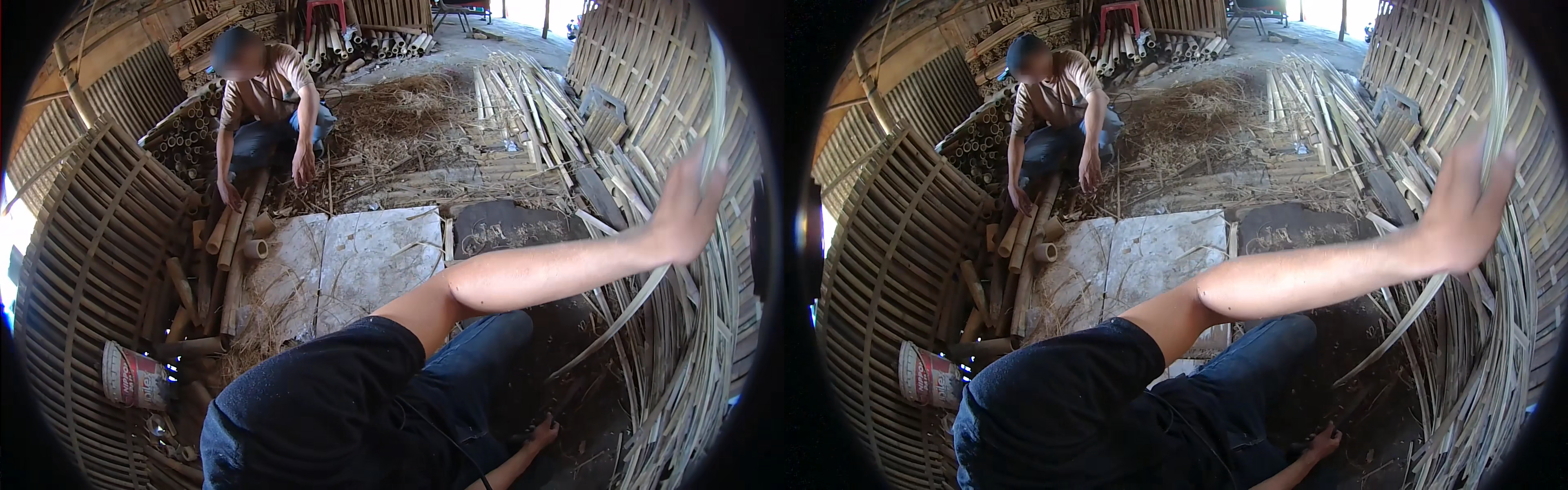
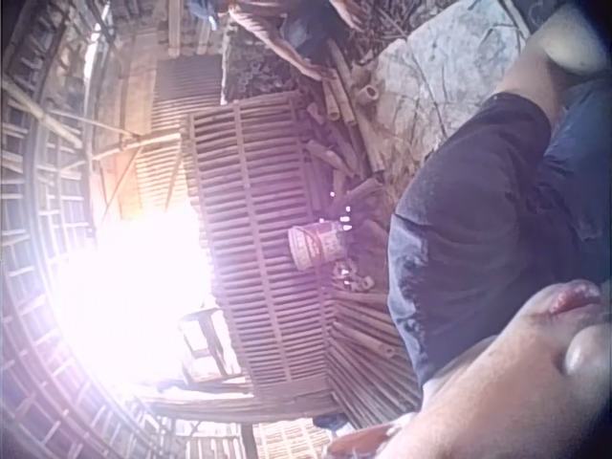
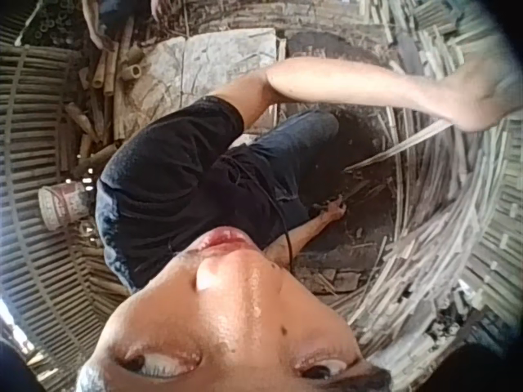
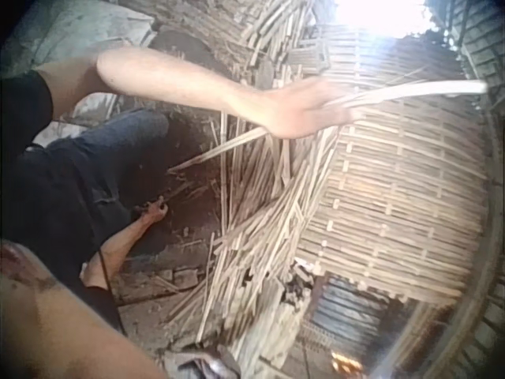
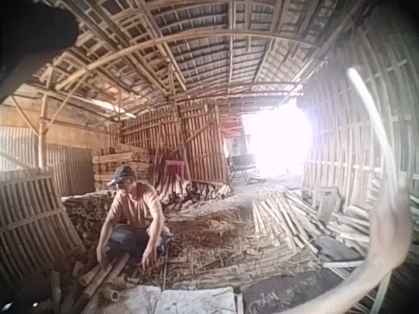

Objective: Shaving and smoothing a long bamboo pole using a machete while seated.

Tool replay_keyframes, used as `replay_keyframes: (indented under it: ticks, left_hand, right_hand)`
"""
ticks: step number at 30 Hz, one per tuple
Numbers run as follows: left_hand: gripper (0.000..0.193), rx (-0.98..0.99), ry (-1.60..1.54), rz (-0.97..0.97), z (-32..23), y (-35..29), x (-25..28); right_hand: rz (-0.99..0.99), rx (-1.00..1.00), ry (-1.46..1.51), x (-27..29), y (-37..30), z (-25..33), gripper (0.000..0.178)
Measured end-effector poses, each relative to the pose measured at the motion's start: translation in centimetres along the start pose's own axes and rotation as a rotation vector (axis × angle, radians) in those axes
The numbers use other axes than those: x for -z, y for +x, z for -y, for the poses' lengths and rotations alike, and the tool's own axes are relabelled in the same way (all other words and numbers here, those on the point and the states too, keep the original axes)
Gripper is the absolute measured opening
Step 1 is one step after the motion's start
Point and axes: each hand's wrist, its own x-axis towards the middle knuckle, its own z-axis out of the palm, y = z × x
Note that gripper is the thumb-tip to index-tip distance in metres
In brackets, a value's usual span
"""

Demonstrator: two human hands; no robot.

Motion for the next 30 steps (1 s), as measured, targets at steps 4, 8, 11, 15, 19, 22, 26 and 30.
replay_keyframes:
  ticks: [4, 8, 11, 15, 19, 22, 26, 30]
  left_hand:
    - [0.018, 0.199, 0.056, 0.250, 3.1, -0.1, 3.7]
    - [0.051, 0.217, 0.450, 0.722, 6.0, 4.6, 9.2]
    - [0.047, -0.005, 0.327, 0.330, 8.5, 3.5, 9.3]
    - [0.048, 0.462, -0.190, 0.142, 4.6, 2.5, 7.5]
    - [0.047, 0.537, -0.591, 0.444, 9.6, 4.0, 13.5]
    - [0.046, 0.501, -0.107, 0.008, 5.7, 0.7, 10.2]
    - [0.043, 0.525, -0.611, 0.488, 7.9, 3.0, 14.8]
    - [0.053, 0.482, -0.122, 0.080, 6.0, 2.3, 11.3]
  right_hand:
    - [0.072, -0.106, 0.247, 1.7, -5.5, 14.0, 0.053]
    - [-0.041, 0.052, 0.438, 3.6, -8.9, 22.6, 0.049]
    - [0.071, -0.042, 0.781, 7.2, -13.1, 32.7, 0.018]
    - [0.117, 0.165, 0.518, 4.5, -16.8, 30.5, 0.024]
    - [0.089, 0.065, 0.121, -0.9, -14.5, 22.6, 0.036]
    - [0.002, 0.040, 0.061, -1.0, -12.5, 19.6, 0.031]
    - [0.284, 0.023, 0.292, 2.8, -15.8, 30.7, 0.029]
    - [0.229, 0.313, 0.395, 1.3, -16.5, 33.0, 0.025]
